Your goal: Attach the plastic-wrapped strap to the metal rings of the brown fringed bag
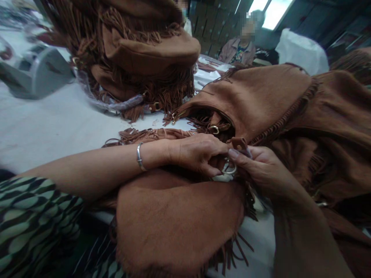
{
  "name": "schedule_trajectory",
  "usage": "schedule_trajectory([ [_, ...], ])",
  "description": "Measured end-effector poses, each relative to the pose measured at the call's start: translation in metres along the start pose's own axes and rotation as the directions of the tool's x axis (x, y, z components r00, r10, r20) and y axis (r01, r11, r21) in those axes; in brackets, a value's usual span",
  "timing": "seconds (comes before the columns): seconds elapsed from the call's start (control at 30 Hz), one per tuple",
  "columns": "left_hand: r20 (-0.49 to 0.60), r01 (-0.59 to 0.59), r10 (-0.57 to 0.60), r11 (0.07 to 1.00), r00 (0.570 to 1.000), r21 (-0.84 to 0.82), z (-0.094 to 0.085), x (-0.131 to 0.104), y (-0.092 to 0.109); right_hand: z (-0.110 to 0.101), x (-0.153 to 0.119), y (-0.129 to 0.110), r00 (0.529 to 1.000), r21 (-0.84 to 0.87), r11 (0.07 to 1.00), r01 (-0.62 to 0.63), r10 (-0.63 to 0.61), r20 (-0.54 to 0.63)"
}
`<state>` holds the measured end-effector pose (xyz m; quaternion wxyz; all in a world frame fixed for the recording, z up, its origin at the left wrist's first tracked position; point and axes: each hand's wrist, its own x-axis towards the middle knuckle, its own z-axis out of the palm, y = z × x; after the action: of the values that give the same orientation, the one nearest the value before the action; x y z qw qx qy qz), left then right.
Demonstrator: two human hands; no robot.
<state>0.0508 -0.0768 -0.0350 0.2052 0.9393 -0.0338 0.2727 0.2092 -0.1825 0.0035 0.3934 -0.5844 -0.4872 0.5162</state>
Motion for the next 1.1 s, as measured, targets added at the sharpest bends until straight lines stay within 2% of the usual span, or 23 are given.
schedule_trajectory([
  [0.07,0.017,0.066,-0.066,0.998,0.998,0.024,-0.001,0.0,0.001,-0.002,-0.001,0.0,0.998,-0.033,0.999,-0.03,0.032,0.053],
  [0.13,0.013,0.124,-0.125,0.989,0.992,0.081,-0.001,0.0,0.0,-0.003,-0.001,0.001,0.999,-0.044,0.999,-0.019,0.021,0.039],
  [0.2,-0.025,0.173,-0.172,0.97,0.985,0.173,-0.002,0.0,-0.001,-0.001,0.0,0.005,0.997,-0.026,0.999,0.04,-0.041,-0.072],
  [0.3,-0.099,0.265,-0.247,0.921,0.964,0.286,0.0,0.002,-0.001,0.008,0.005,0.011,0.945,0.029,0.989,0.146,-0.131,-0.301],
  [0.43,-0.123,0.323,-0.298,0.883,0.946,0.341,0.004,0.004,0.002,0.016,0.011,0.014,0.884,0.075,0.978,0.194,-0.141,-0.445],
  [0.47,-0.107,0.312,-0.293,0.884,0.95,0.347,0.003,0.004,0.003,0.016,0.011,0.013,0.887,0.074,0.981,0.182,-0.131,-0.443],
  [0.53,-0.034,0.253,-0.258,0.903,0.966,0.347,0.001,0.005,0.006,0.012,0.009,0.01,0.921,0.075,0.99,0.12,-0.083,-0.381],
  [0.63,0.113,0.134,-0.177,0.94,0.978,0.314,-0.007,0.005,0.007,0.004,0.003,0.005,0.983,0.036,0.999,0.018,-0.011,-0.181],
  [0.7,0.149,0.081,-0.126,0.957,0.981,0.278,-0.01,0.004,0.007,0.004,0.001,0.004,0.995,0.006,1.0,0.004,-0.004,-0.1],
  [0.77,0.121,0.073,-0.102,0.972,0.987,0.224,-0.01,0.004,0.004,0.01,0.003,0.006,0.989,0.044,0.999,0.021,-0.015,-0.146],
  [0.8,0.077,0.094,-0.111,0.975,0.991,0.203,-0.009,0.004,0.003,0.014,0.005,0.008,0.974,0.096,0.994,0.048,-0.026,-0.226],
  [0.87,-0.027,0.166,-0.164,0.969,0.986,0.184,-0.006,0.003,-0.001,0.024,0.01,0.012,0.909,0.202,0.969,0.143,-0.048,-0.414],
  [0.93,-0.101,0.213,-0.197,0.959,0.975,0.187,-0.003,0.003,-0.005,0.028,0.013,0.014,0.857,0.25,0.945,0.212,-0.057,-0.512],
  [1.0,-0.093,0.197,-0.182,0.961,0.979,0.196,-0.002,0.003,-0.007,0.025,0.014,0.013,0.872,0.257,0.946,0.198,-0.05,-0.486],
  [1.1,-0.015,0.135,-0.134,0.976,0.991,0.173,-0.005,0.002,-0.007,0.012,0.01,0.007,0.917,0.24,0.964,0.113,-0.008,-0.399],
])
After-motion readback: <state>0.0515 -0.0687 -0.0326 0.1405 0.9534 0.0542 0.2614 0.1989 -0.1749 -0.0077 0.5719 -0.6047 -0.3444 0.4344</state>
